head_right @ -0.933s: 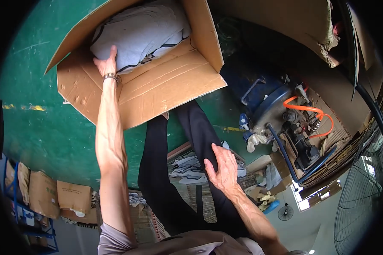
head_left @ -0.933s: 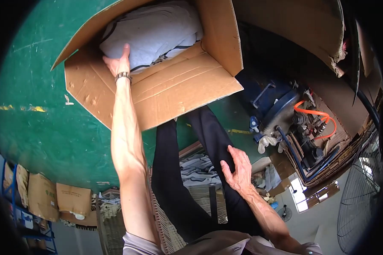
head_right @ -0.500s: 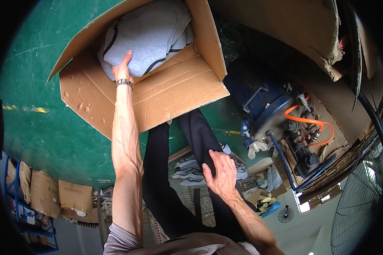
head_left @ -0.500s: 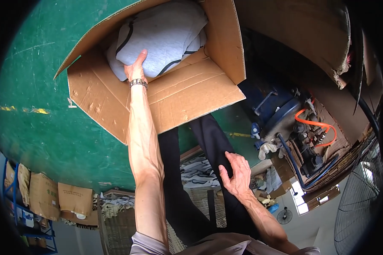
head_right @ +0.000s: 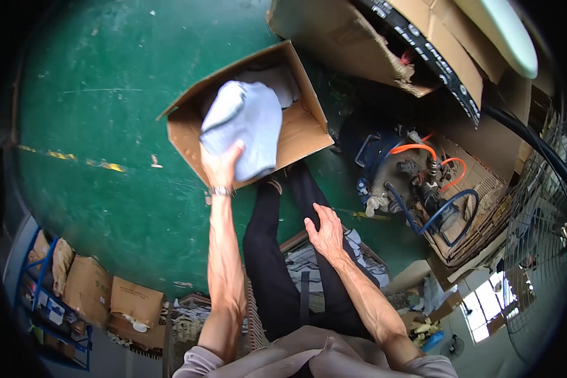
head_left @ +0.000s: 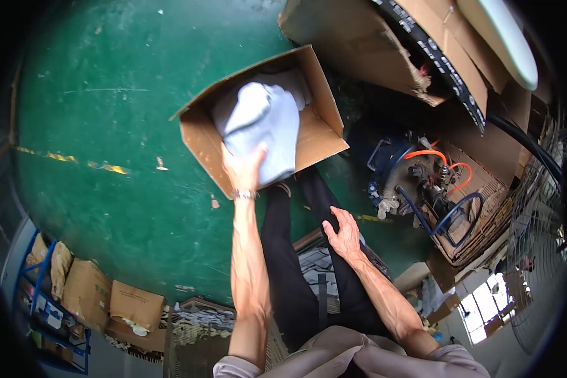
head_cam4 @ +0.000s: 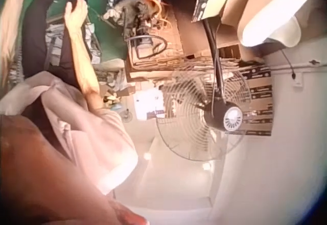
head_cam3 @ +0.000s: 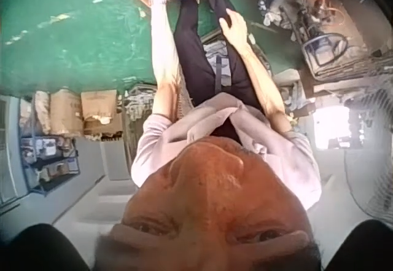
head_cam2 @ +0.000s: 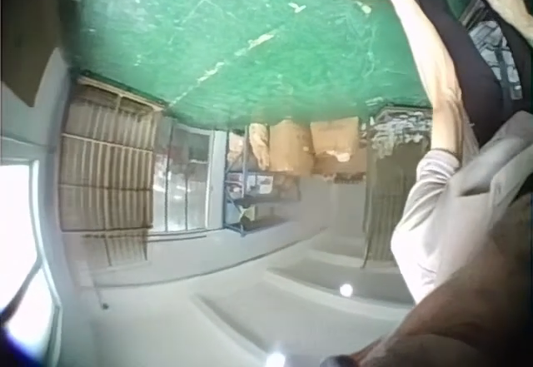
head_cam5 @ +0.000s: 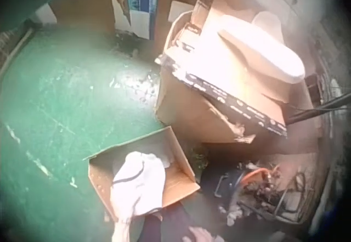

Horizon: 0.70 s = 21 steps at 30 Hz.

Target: Assembling shoe components by applying adhesive with a spray gun and pressing pieces together on a workbench.

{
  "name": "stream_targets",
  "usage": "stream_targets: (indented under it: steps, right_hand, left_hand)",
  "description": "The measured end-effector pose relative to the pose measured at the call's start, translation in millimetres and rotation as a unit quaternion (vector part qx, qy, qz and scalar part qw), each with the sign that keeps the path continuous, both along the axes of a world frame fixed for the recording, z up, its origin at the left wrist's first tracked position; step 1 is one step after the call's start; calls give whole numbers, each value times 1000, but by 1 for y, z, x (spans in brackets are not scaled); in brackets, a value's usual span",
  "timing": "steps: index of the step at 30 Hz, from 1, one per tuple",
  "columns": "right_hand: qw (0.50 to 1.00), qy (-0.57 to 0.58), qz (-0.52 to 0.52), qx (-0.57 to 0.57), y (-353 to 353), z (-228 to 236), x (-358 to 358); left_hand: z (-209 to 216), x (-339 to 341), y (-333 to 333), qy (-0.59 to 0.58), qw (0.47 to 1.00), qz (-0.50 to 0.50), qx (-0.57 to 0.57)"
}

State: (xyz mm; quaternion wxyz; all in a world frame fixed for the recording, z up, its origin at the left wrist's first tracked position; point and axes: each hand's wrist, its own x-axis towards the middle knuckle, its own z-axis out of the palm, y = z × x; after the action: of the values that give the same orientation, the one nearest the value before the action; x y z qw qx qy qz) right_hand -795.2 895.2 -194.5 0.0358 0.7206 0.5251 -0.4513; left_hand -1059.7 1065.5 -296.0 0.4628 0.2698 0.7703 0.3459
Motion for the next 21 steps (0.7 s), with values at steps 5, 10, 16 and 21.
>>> stream_targets:
  steps: [5, 10, 16, 21]
  right_hand:
    - [854, 308, -394, -144, 24, 81, -30]
    - [648, 465, -585, -147, 6, 154, -57]
    - [592, 576, -559, -80, -130, 282, 52]
    - [525, 634, -562, 84, -377, 407, 81]
  left_hand:
    - [234, 36, -45, 152, 973, -159, -69]
    - [388, 77, -117, 183, 945, -255, 95]
    - [504, 116, -180, 109, 861, -436, 239]
    - [570, 133, -226, 66, 764, -517, 379]
